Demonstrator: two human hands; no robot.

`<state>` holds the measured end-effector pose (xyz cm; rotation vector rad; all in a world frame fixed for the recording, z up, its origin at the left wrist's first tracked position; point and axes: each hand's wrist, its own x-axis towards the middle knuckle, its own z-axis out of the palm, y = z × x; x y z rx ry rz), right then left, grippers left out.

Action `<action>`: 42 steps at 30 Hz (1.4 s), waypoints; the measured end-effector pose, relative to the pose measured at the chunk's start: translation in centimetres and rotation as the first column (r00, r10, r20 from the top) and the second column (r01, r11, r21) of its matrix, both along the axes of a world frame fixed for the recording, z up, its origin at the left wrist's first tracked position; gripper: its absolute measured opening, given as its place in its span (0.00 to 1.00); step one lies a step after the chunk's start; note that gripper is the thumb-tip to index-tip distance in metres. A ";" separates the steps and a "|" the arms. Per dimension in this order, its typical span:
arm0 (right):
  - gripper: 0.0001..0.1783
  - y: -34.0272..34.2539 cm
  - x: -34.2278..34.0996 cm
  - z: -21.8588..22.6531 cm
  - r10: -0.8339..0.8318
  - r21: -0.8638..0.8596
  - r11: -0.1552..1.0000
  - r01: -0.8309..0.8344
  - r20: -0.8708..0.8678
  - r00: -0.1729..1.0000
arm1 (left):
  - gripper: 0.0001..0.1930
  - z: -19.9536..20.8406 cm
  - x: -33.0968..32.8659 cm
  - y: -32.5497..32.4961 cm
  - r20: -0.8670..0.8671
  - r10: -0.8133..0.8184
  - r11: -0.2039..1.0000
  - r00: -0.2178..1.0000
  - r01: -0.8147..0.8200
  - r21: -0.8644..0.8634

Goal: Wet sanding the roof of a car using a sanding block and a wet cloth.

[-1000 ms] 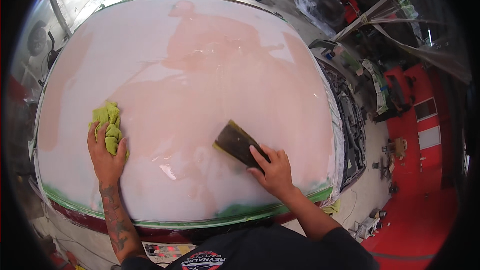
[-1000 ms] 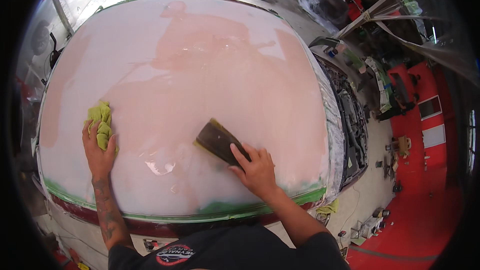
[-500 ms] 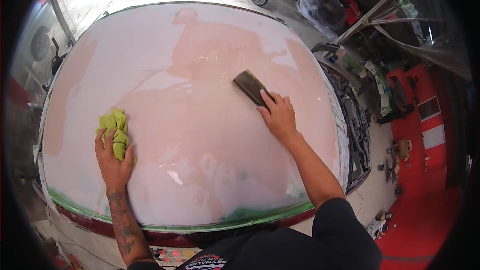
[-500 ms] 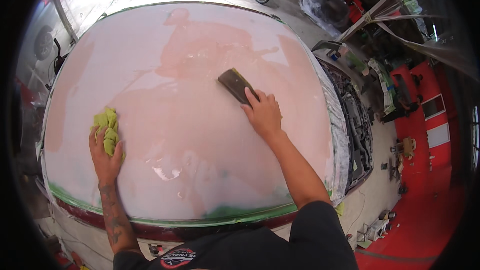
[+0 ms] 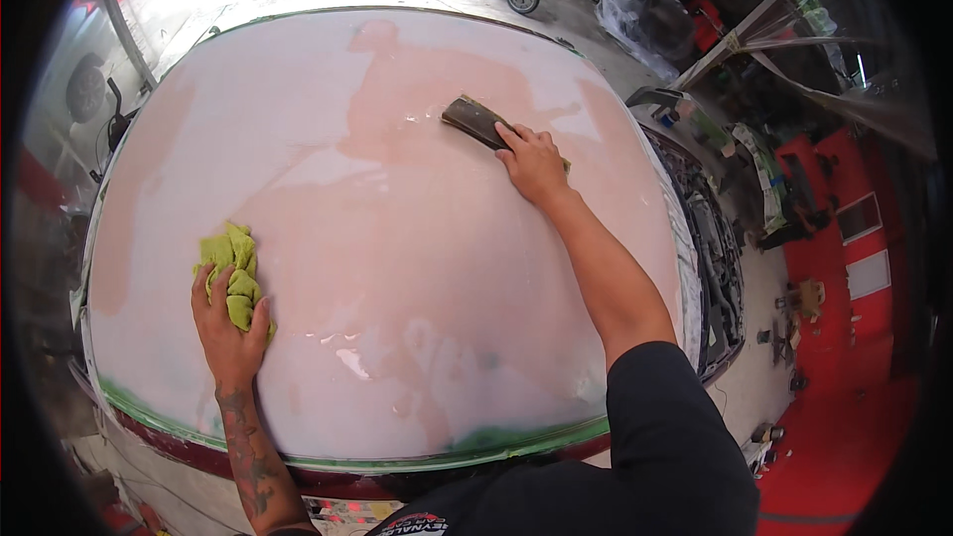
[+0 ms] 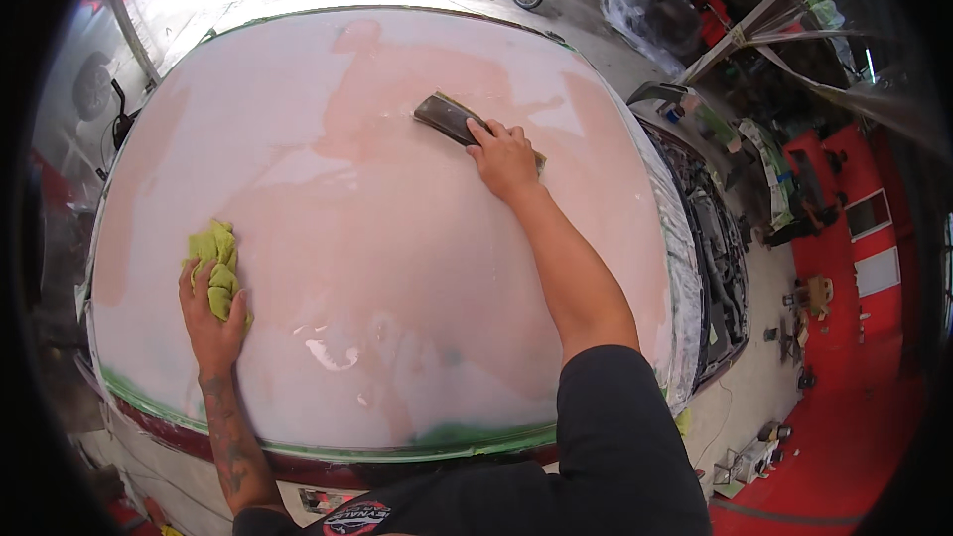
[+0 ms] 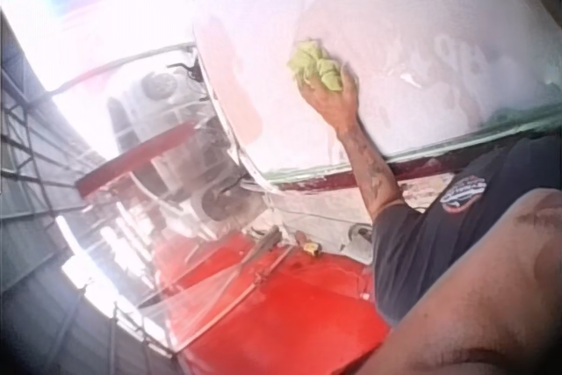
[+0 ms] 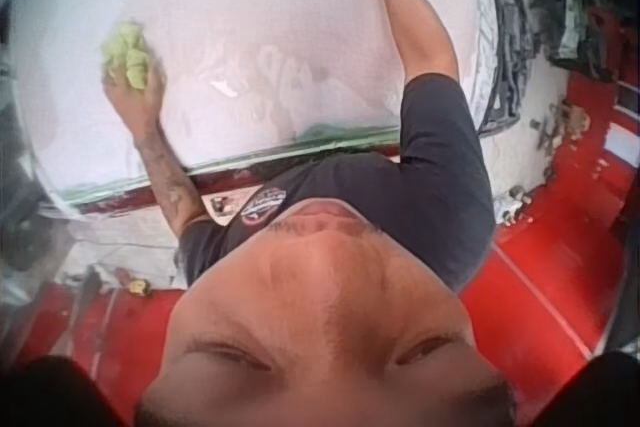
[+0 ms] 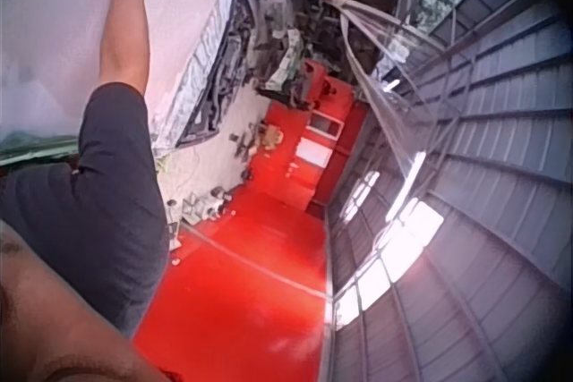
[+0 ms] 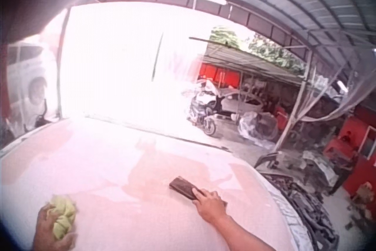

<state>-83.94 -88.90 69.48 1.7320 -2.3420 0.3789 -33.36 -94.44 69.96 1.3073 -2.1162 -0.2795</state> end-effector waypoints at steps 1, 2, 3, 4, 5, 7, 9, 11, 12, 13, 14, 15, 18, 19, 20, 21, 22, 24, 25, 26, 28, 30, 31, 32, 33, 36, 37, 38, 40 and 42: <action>0.27 1.5 0.1 -0.2 0.057 -0.031 0.998 -0.057 0.010 0.998 | 0.30 -0.1 -0.2 -0.1 -0.005 -0.006 1.000 1.000 0.006 -0.007; 0.27 3.6 1.8 -0.4 0.125 -0.060 0.991 -0.123 0.024 0.992 | 0.30 -0.2 0.1 -0.2 -0.001 -0.004 1.000 1.000 0.004 -0.007; 0.28 6.5 4.0 0.2 0.171 -0.053 0.984 -0.168 0.055 0.984 | 0.30 -0.2 0.4 -0.1 0.004 0.006 1.000 1.000 -0.006 -0.004; 0.29 9.9 7.0 0.6 0.223 -0.046 0.974 -0.220 0.095 0.970 | 0.30 -0.3 1.1 0.0 0.016 0.023 1.000 1.000 -0.023 0.000; 0.33 13.7 9.4 1.0 0.256 -0.028 0.967 -0.255 0.095 0.962 | 0.30 -0.4 1.6 -0.1 0.016 0.023 1.000 1.000 -0.023 0.002; 0.35 21.1 12.9 1.7 0.251 0.020 0.967 -0.254 0.095 0.963 | 0.30 -0.3 1.5 -0.1 0.021 0.027 1.000 0.999 -0.027 -0.010; 0.36 22.2 12.1 2.3 0.277 0.054 0.958 -0.282 0.087 0.957 | 0.30 0.1 1.3 0.0 0.026 0.013 1.000 1.000 -0.013 -0.002; 0.39 20.4 10.1 1.8 0.326 0.073 0.941 -0.329 0.057 0.944 | 0.30 0.5 1.6 0.2 0.033 0.023 1.000 0.999 -0.024 0.004; 0.40 17.5 7.7 1.5 0.347 0.054 0.936 -0.347 0.014 0.938 | 0.30 0.4 1.5 0.1 0.032 0.022 1.000 0.999 -0.022 0.002; 0.39 14.0 5.2 1.3 0.348 0.031 0.937 -0.348 0.008 0.938 | 0.30 0.4 1.5 0.1 0.032 0.021 1.000 0.999 -0.021 0.006; 0.34 10.8 2.1 1.3 0.286 -0.017 0.958 -0.286 0.018 0.958 | 0.30 0.5 1.3 0.1 0.022 0.004 1.000 1.000 -0.005 0.012; 0.29 7.7 -0.7 1.1 0.210 -0.046 0.977 -0.209 0.011 0.978 | 0.30 0.5 0.9 0.1 0.020 -0.005 1.000 1.000 0.005 0.011; 0.26 3.6 -4.3 -0.1 0.074 -0.049 0.996 -0.073 0.031 0.997 | 0.30 -0.1 -0.1 -0.3 -0.003 -0.040 0.999 0.999 0.040 0.016; 0.26 3.8 -3.9 -0.3 0.051 -0.034 0.998 -0.050 0.018 0.999 | 0.30 -0.4 0.0 -0.4 -0.007 -0.033 0.999 0.999 0.033 0.018; 0.26 5.5 -2.6 -0.5 0.088 -0.052 0.995 -0.086 0.045 0.995 | 0.30 -0.5 0.2 -0.3 -0.012 -0.021 0.999 1.000 0.022 0.024; 0.27 8.4 -0.5 -0.4 0.126 -0.070 0.990 -0.121 0.068 0.990 | 0.30 -0.5 0.4 -0.3 -0.006 -0.021 0.999 1.000 0.021 0.029; 0.29 11.4 2.0 -0.2 0.153 -0.061 0.987 -0.148 0.100 0.983 | 0.30 -0.4 1.0 -0.3 0.007 -0.004 1.000 1.000 0.004 0.022; 0.33 18.8 7.0 0.7 0.164 -0.028 0.986 -0.162 0.120 0.979 | 0.30 -0.3 1.7 -0.3 0.024 0.008 1.000 1.000 -0.008 0.015; 0.35 22.4 8.9 1.3 0.149 -0.001 0.989 -0.150 0.104 0.983 | 0.30 -0.1 1.7 -0.3 0.026 0.008 1.000 1.000 -0.008 0.006; 0.36 25.6 10.4 1.4 0.153 0.014 0.988 -0.156 0.126 0.980 | 0.30 0.0 1.6 -0.3 0.031 0.009 1.000 0.999 -0.009 -0.005; 0.37 27.0 9.8 1.4 0.154 0.030 0.987 -0.160 0.148 0.977 | 0.30 -0.2 1.4 -0.4 0.029 0.005 1.000 1.000 -0.005 -0.008; 0.37 24.2 6.8 1.5 0.231 0.060 0.969 -0.238 0.111 0.967 | 0.30 -0.1 1.8 -0.3 0.033 0.001 1.000 0.999 -0.001 -0.011; 0.37 21.1 4.4 1.4 0.231 0.032 0.971 -0.235 0.097 0.968 | 0.30 0.1 1.7 -0.2 0.033 -0.001 1.000 0.999 0.001 -0.006; 0.34 17.5 1.6 0.9 0.210 0.007 0.977 -0.211 0.082 0.974 | 0.30 0.2 1.7 -0.1 0.035 -0.003 1.000 0.999 0.003 -0.001; 0.30 14.0 -1.5 0.7 0.163 -0.027 0.987 -0.161 0.081 0.983 | 0.30 0.2 1.2 -0.2 0.027 -0.011 1.000 1.000 0.011 -0.005; 0.26 6.4 -8.6 0.2 -0.073 -0.007 0.997 0.074 0.087 0.994 | 0.30 -0.2 -0.4 -0.2 0.004 -0.040 0.999 0.999 0.040 -0.009; 0.26 6.3 -8.0 -0.2 -0.064 -0.014 0.998 0.065 0.094 0.994 | 0.30 -0.3 -0.2 -0.2 -0.001 -0.027 1.000 1.000 0.027 0.005; 0.26 7.0 -6.9 -0.4 -0.067 -0.011 0.998 0.068 0.092 0.993 | 0.30 -0.3 0.0 -0.2 -0.010 -0.019 1.000 1.000 0.020 0.021; 0.26 10.4 -4.1 -1.1 -0.003 -0.053 0.999 0.008 0.095 0.995 | 0.30 -0.2 0.2 -0.4 0.001 -0.013 1.000 1.000 0.013 0.006; 0.29 16.7 2.2 -0.6 0.043 -0.070 0.997 -0.034 0.124 0.991 | 0.30 -0.3 1.4 -0.3 0.020 0.003 1.000 1.000 -0.004 0.007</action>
